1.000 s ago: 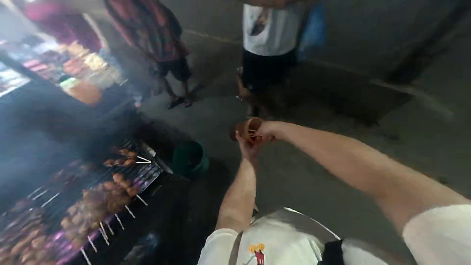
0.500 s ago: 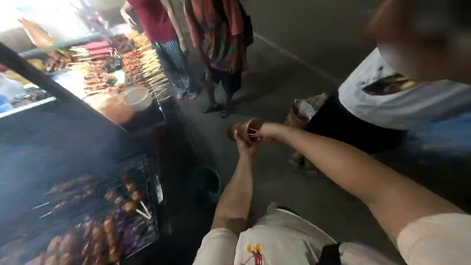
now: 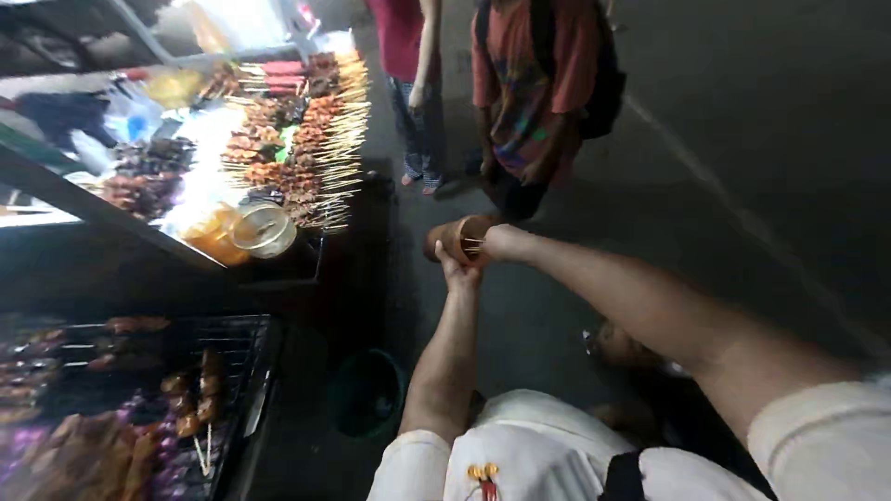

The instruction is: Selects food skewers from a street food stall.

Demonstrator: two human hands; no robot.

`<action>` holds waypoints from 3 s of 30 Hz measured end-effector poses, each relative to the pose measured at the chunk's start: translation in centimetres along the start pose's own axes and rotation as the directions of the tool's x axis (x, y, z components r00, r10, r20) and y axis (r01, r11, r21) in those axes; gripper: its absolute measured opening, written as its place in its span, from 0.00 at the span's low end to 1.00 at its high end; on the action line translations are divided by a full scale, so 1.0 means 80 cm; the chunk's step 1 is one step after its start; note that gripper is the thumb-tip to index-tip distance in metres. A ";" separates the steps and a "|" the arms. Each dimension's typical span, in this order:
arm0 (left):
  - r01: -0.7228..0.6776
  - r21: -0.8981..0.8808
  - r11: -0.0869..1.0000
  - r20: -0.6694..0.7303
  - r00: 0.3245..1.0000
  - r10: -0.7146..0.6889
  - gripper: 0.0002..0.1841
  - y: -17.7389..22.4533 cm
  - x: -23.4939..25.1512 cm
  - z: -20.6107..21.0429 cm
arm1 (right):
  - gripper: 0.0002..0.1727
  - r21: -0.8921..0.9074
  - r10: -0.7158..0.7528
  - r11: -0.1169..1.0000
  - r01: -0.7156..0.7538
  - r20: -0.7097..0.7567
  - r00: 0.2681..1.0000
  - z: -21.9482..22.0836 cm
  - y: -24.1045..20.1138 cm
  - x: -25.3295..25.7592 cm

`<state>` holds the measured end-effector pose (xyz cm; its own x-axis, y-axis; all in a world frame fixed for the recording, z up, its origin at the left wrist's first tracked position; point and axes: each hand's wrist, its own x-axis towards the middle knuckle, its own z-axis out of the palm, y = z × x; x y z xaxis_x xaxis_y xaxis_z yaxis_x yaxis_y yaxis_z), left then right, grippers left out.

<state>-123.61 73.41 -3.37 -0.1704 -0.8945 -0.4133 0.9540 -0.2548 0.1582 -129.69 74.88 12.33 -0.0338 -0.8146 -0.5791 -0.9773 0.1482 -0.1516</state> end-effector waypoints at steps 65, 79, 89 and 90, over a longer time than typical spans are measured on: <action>-0.557 -0.330 0.762 -0.507 0.785 0.355 0.32 0.213 0.451 0.054 | 0.22 -0.254 -0.699 0.711 0.656 -0.157 0.698 -0.399 -0.338 0.571; -0.588 -0.382 0.713 -0.419 0.798 0.433 0.34 0.211 0.451 0.038 | 0.23 -0.553 -0.687 0.626 0.550 -0.057 0.724 -0.317 -0.292 0.626; -0.627 -0.240 0.741 -0.469 0.743 0.477 0.32 0.209 0.454 0.059 | 0.27 -0.417 -0.777 0.606 0.677 -0.127 0.617 -0.334 -0.288 0.626; -0.627 -0.226 0.746 -0.489 0.735 0.469 0.32 0.208 0.454 0.062 | 0.26 -0.380 -0.790 0.600 0.704 -0.138 0.598 -0.336 -0.290 0.623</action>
<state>-115.12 34.82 -11.31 0.4431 -0.5973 -0.6685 0.8740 0.4538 0.1739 -114.29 15.81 8.51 0.7226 -0.6816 -0.1155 -0.6894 -0.6979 -0.1940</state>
